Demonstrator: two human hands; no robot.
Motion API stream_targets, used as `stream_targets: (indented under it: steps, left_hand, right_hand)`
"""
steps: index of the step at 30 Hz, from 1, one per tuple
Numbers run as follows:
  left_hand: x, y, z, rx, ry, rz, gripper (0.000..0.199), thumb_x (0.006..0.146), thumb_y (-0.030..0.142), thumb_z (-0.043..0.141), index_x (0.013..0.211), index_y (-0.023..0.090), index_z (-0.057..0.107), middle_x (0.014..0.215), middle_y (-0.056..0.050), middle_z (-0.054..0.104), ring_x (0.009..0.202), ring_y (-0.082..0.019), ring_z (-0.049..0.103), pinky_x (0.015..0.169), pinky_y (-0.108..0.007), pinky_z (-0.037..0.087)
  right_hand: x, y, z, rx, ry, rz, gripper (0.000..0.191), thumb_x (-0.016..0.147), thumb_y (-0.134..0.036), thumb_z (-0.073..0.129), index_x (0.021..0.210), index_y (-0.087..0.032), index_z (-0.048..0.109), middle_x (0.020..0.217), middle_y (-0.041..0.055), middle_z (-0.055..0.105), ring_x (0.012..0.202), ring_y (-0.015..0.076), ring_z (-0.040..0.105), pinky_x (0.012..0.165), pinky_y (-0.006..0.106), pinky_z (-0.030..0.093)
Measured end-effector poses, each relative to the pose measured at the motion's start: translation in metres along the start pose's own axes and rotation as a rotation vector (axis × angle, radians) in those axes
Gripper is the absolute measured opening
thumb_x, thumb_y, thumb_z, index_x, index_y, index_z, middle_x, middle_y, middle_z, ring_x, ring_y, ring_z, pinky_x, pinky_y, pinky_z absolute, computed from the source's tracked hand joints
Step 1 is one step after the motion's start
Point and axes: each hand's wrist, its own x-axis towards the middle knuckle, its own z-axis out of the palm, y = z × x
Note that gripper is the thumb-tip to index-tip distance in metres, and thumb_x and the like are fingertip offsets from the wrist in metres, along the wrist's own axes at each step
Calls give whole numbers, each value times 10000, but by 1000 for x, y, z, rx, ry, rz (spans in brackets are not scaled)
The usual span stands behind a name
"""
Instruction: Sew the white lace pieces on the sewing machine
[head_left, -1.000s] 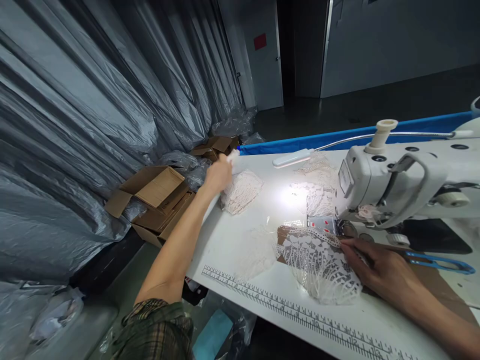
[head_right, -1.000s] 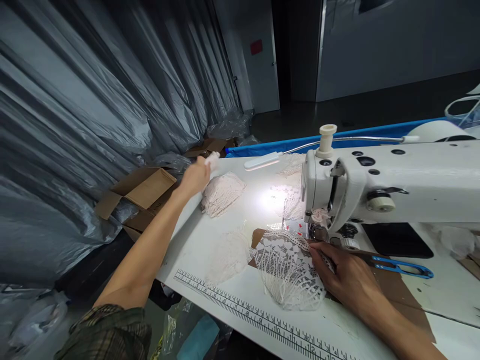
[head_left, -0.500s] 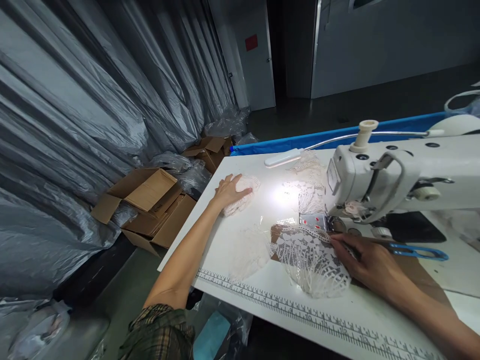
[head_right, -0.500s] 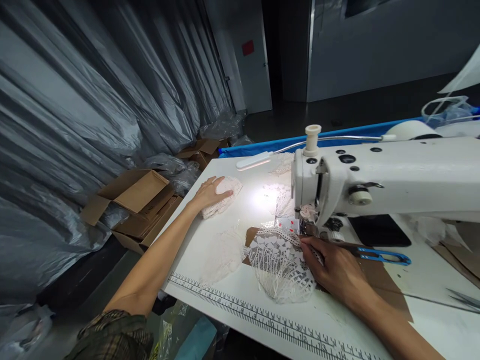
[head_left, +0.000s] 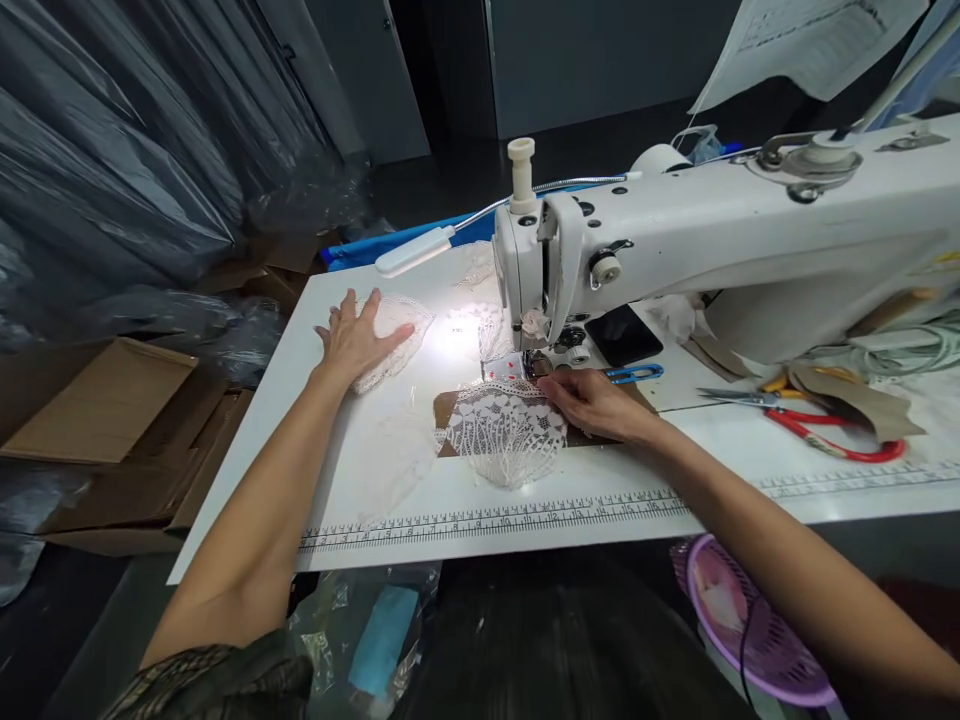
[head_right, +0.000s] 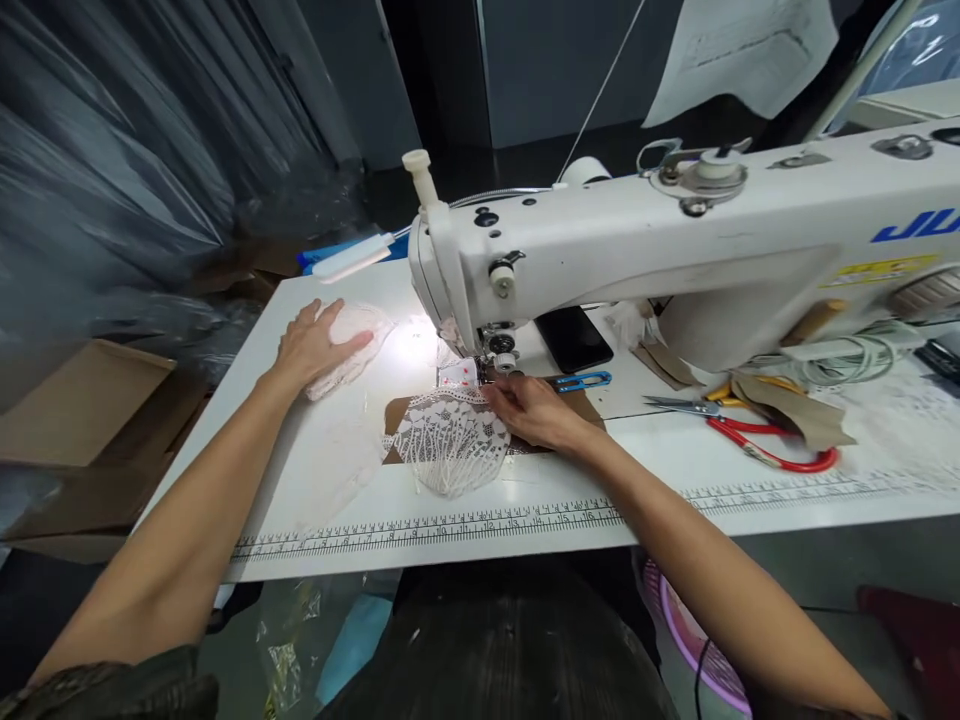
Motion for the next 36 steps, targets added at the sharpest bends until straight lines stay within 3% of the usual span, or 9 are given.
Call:
stream_targets:
  steps: [4, 7, 10, 12, 14, 17, 26, 31, 36]
  left_hand:
    - [-4, 11, -5, -44, 267, 187, 840, 843, 652, 527, 1442, 112, 291, 1536, -206, 214, 1380, -528, 126, 1005, -818, 40]
    - [-31, 40, -6, -40, 385, 398, 563, 917, 449, 529, 1345, 102, 411, 1446, -205, 369, 1333, -424, 341, 1057, -727, 245]
    - [-70, 80, 4, -219, 226, 761, 246, 959, 325, 475, 1063, 143, 603, 1163, -132, 595, 937, -211, 641, 778, -422, 593]
    - [-93, 104, 15, -360, 102, 996, 231, 972, 274, 445, 918, 147, 630, 925, -69, 648, 772, -140, 642, 620, -293, 596]
    - [-107, 120, 24, -395, 66, 1080, 230, 957, 305, 491, 977, 123, 629, 973, -84, 646, 869, -160, 639, 738, -325, 600]
    - [-109, 126, 29, -328, 65, 1133, 347, 943, 379, 502, 1079, 78, 606, 1098, -141, 625, 1029, -234, 598, 903, -427, 536]
    - [-96, 102, 19, -102, -54, 1060, 475, 956, 436, 426, 1347, 169, 460, 1438, -142, 436, 1189, -314, 483, 931, -491, 411]
    - [-98, 105, 23, -170, 124, 1022, 365, 966, 382, 457, 1210, 128, 551, 1327, -164, 542, 1158, -297, 533, 901, -474, 449]
    - [-100, 110, 24, -319, 325, 1070, 169, 925, 176, 525, 1073, 134, 594, 1067, -99, 672, 989, -218, 630, 813, -387, 538]
  right_hand:
    - [-5, -5, -7, -34, -41, 35, 322, 865, -495, 566, 907, -185, 641, 576, -40, 463, 509, 105, 408, 493, 254, 276]
    - [-6, -11, -9, -109, -56, 39, 285, 797, -419, 661, 963, -188, 661, 592, -41, 498, 518, 109, 428, 510, 254, 289]
    - [-4, -14, -5, -179, -8, 30, 197, 828, -345, 617, 934, -185, 660, 599, -30, 521, 528, 116, 441, 522, 255, 292]
    - [-2, -14, -1, -236, 21, 11, 158, 853, -312, 578, 901, -181, 652, 613, -17, 543, 539, 123, 458, 530, 256, 298]
    - [0, -14, 1, -299, 24, -19, 143, 875, -282, 545, 861, -178, 641, 641, -1, 573, 557, 130, 484, 545, 259, 309]
    - [0, -15, 0, -391, 33, -33, 148, 890, -269, 530, 877, -177, 645, 715, 28, 626, 607, 146, 535, 559, 262, 320]
    - [-8, -17, -2, -190, 75, 80, 199, 836, -295, 594, 967, -179, 690, 632, -11, 610, 541, 120, 520, 528, 240, 369]
    - [-15, -15, 11, -128, 203, 170, 266, 826, -344, 607, 1021, -180, 683, 726, 15, 671, 610, 148, 585, 573, 264, 418]
    - [-21, -12, 29, -224, 262, 6, 196, 871, -290, 547, 983, -207, 686, 890, 36, 707, 761, 179, 635, 678, 290, 445]
